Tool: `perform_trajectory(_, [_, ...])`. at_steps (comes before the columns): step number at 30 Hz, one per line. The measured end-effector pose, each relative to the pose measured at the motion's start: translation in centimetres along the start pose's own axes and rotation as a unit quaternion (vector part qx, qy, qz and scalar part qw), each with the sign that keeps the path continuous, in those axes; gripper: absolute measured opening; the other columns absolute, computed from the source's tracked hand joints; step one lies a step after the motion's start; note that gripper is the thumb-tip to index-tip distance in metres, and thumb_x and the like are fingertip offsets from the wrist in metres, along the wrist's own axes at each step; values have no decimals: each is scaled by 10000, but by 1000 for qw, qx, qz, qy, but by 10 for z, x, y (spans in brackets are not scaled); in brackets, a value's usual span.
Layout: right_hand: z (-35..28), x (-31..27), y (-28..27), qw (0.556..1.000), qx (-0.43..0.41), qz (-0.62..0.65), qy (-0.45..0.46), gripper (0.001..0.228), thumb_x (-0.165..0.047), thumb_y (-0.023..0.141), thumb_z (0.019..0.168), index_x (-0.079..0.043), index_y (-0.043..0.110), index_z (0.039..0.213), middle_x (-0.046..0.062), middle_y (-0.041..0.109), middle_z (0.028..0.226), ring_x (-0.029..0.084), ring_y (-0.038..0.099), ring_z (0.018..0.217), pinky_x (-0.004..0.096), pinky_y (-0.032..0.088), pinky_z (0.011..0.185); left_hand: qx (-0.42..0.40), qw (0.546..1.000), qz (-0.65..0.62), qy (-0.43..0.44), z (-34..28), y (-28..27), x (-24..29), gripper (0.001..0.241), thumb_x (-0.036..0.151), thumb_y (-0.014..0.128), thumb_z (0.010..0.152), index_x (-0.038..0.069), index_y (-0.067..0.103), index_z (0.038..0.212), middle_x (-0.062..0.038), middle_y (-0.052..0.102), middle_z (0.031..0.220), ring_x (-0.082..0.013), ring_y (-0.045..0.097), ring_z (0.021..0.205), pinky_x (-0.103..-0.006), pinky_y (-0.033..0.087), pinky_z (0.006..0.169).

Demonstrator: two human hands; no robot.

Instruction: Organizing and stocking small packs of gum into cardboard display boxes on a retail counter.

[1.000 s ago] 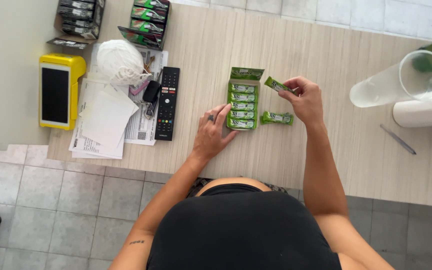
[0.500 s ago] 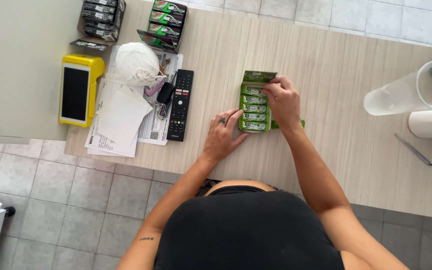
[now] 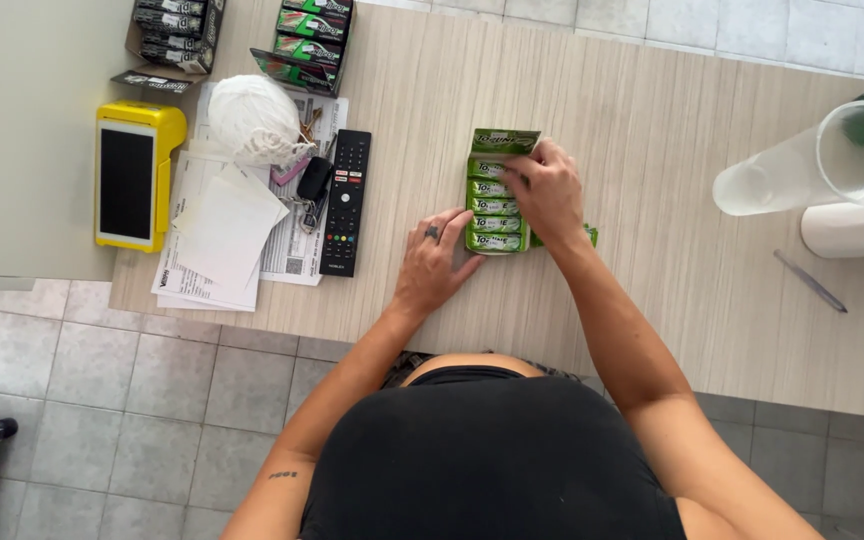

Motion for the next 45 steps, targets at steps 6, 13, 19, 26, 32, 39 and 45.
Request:
perform_trajectory(6, [8, -12, 1, 999, -37, 16, -13, 102, -351, 745, 954, -268, 790, 919, -4, 511, 891, 242, 600, 884, 383, 459, 813, 8, 1000, -3, 8, 0, 1, -2, 699, 407, 798, 816, 173, 545, 1425, -53, 591, 1341, -242, 574, 1176, -363, 449, 899])
perform_trajectory(13, [8, -19, -1, 999, -36, -8, 7, 89, -275, 703, 970, -209, 745, 926, 7, 480, 921, 225, 557, 891, 364, 403, 787, 6, 1000, -3, 9, 0, -1, 1, 704, 401, 803, 809, 176, 545, 1424, -48, 591, 1339, -236, 575, 1173, -359, 450, 891])
perform_trajectory(19, [2, -9, -49, 999, 1, 25, 33, 111, -258, 669, 1033, -208, 714, 945, -8, 533, 912, 163, 550, 872, 336, 368, 804, 9, 1000, 4, 12, 0, 2, -2, 703, 403, 802, 813, 180, 540, 1426, -50, 586, 1343, -235, 579, 1171, -359, 453, 892])
perform_trajectory(26, [-82, 62, -55, 955, -260, 34, 140, 455, -363, 877, 735, -305, 750, 1168, 16, 594, 1150, 297, 545, 1115, 507, 402, 961, 30, 999, -16, 42, 0, -5, 7, 512, 357, 750, 910, 191, 579, 1363, -83, 562, 1346, -246, 599, 1116, -378, 488, 888])
perform_trajectory(32, [-80, 62, -73, 968, -165, 125, 142, 316, -325, 863, 824, -277, 764, 1121, -15, 653, 1079, 239, 604, 1021, 424, 423, 900, 34, 998, -10, 59, -3, 8, 5, 485, 373, 741, 919, 179, 578, 1332, -83, 559, 1332, -251, 615, 1114, -377, 502, 889])
perform_trajectory(39, [-49, 7, -88, 981, -126, 140, 56, 355, -357, 852, 869, -251, 749, 1192, -21, 645, 1063, 197, 562, 1002, 392, 311, 910, 32, 998, -26, 56, -1, -2, 9, 521, 368, 747, 913, 155, 563, 1351, -106, 567, 1295, -276, 619, 1104, -397, 509, 896])
perform_trajectory(45, [-51, -40, -48, 982, -139, 110, -63, 349, -357, 892, 712, -240, 752, 1010, -59, 679, 994, 173, 556, 983, 372, 291, 898, 43, 996, -8, 78, 0, -5, 12, 569, 331, 776, 883, 156, 553, 1376, -96, 570, 1311, -267, 622, 1104, -402, 510, 909])
Point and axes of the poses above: each hand's wrist, its own z-axis towards the middle knuckle, its own y-axis out of the palm, x = y × z, the point moved 8 cm from there along z, towards the middle knuckle
